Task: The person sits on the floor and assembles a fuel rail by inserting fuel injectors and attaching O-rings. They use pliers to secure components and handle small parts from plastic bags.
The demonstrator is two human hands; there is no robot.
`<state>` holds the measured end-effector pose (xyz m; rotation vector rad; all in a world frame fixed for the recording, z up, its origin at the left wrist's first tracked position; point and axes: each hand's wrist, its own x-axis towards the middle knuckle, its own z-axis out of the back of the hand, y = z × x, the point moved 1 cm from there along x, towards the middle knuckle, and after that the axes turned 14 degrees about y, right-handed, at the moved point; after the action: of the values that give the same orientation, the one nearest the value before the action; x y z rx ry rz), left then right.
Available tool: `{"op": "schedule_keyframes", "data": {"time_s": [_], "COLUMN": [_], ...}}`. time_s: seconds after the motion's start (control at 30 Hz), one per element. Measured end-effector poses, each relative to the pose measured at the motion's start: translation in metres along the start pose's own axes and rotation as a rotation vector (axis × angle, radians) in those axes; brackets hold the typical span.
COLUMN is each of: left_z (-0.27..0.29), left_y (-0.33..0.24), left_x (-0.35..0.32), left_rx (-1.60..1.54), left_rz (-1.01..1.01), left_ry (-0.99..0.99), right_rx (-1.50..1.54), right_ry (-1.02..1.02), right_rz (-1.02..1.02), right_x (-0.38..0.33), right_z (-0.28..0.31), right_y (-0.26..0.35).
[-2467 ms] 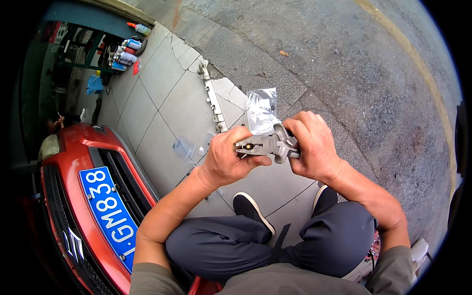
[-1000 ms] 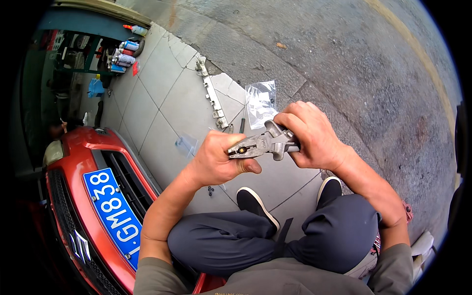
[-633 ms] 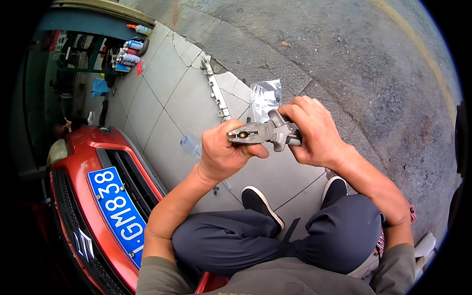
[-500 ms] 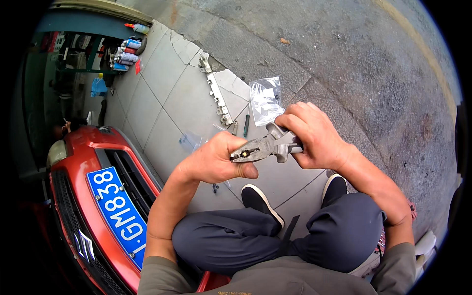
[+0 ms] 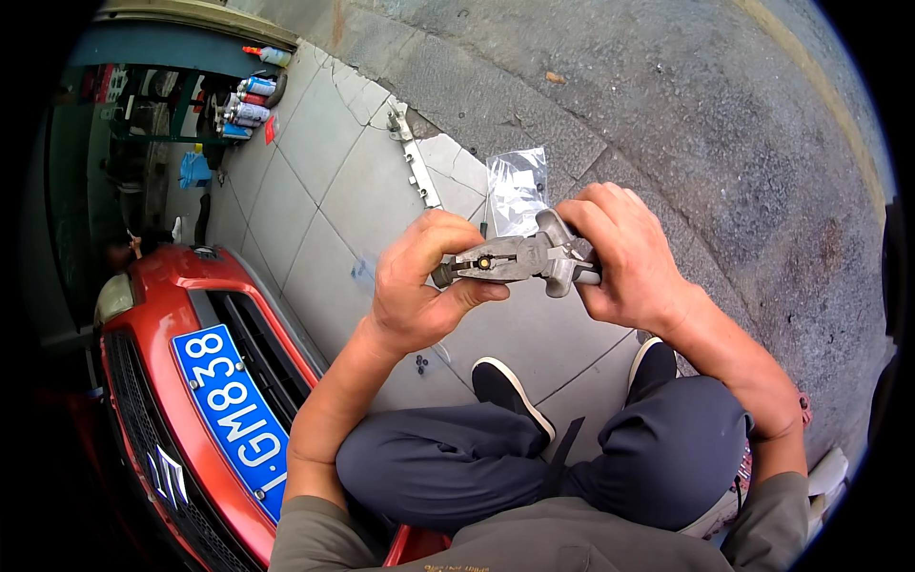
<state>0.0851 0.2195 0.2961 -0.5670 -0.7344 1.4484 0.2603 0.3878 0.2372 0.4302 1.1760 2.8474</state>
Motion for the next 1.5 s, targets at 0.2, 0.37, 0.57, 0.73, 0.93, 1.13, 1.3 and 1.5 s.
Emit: {"op": "schedule_keyframes", "data": {"time_s": [0.2, 0.37, 0.57, 0.73, 0.93, 1.13, 1.3, 1.5], "left_z": [-0.009, -0.016, -0.002, -0.003, -0.004, -0.009, -0.007, -0.003], "left_y": [-0.008, 0.009, 0.015, 0.016, 0.016, 0.019, 0.02, 0.02], "left_x": [0.005, -0.008, -0.008, -0.004, -0.001, -0.007, -0.004, -0.004], "left_rx": [0.236, -0.071, -0.599, -0.603, -0.476, -0.411, -0.22, -0.114], "left_rz": [0.038, 0.106, 0.17, 0.093, 0.023, -0.035, -0.073, -0.043], "left_ry": [-0.116, -0.044, 0.272, 0.417, 0.331, 0.016, -0.013, 0.085], "right_rx": [-0.033, -0.017, 0.025, -0.021, -0.007, -0.033, -0.06, -0.074], "right_ry": [-0.04, -0.03, 0.06, 0.096, 0.039, -0.055, -0.078, -0.097], "right_rz": [-0.055, -0.046, 0.036, 0.1, 0.072, 0.036, 0.019, 0.021], "right_x": [0.0, -0.001, -0.001, -0.002, -0.002, 0.0, -0.001, 0.0], "right_z": [-0.001, -0.002, 0.003, 0.003, 0.001, 0.005, 0.008, 0.008], "right_y": [0.001, 0.001, 0.002, 0.002, 0.0, -0.001, -0.001, -0.001]}}
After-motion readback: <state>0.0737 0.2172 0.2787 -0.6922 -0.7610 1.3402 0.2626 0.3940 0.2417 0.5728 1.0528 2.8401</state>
